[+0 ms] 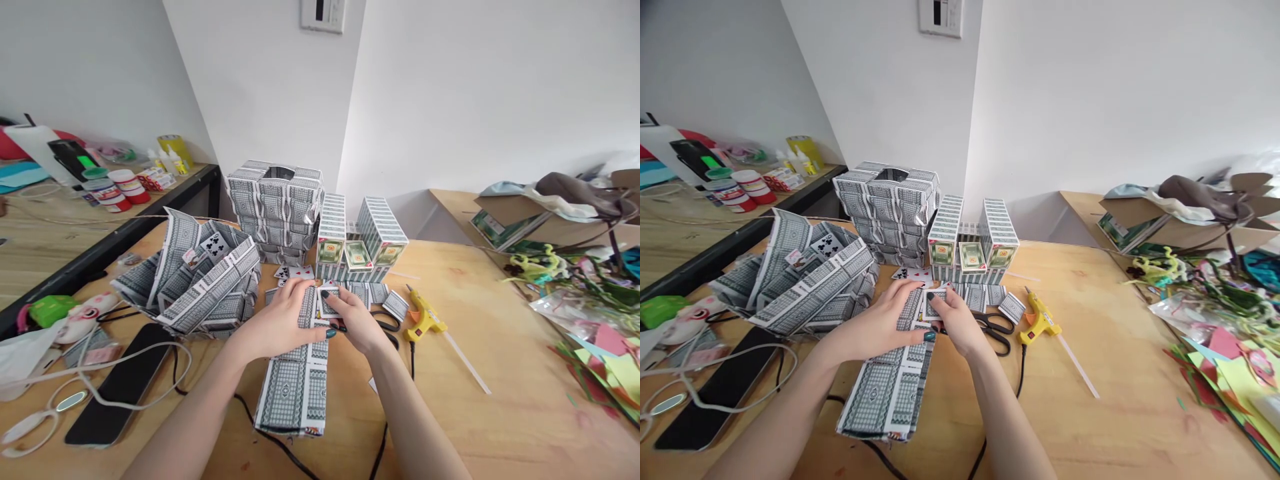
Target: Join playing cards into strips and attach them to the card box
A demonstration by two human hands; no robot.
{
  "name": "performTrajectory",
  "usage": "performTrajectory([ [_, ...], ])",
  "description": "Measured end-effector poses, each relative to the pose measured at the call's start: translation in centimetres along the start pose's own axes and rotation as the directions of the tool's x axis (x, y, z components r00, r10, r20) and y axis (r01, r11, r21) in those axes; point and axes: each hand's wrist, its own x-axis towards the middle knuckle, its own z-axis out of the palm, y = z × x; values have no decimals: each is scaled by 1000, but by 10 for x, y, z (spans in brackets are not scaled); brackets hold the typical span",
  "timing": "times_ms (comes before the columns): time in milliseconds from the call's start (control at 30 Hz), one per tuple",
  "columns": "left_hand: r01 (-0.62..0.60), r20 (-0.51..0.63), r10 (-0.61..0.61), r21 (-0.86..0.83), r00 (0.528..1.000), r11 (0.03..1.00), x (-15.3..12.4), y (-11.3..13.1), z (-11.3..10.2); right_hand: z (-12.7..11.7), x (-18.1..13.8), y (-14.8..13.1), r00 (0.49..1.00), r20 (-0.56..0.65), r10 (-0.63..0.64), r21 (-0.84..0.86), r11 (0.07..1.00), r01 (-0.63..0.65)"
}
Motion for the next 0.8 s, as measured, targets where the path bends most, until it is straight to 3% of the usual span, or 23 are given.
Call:
performTrajectory([
  [200, 5, -27, -5, -9, 1000, 1000, 2, -2, 2, 7, 2, 7, 996, -69, -54, 37, 998, 57],
  [467, 4, -43, -3, 15, 999, 1000, 2, 1, 2, 5, 8, 18, 960, -258, -108, -198, 979, 56],
  [633, 12, -40, -12, 18, 999, 1000, 2, 2, 4, 5, 5, 9, 964, -264, -36, -242, 970, -30],
  [800, 26, -21, -26, -3, 999, 1000, 2, 1, 3, 7, 0, -2, 981, -189, 51, -106, 992, -72],
])
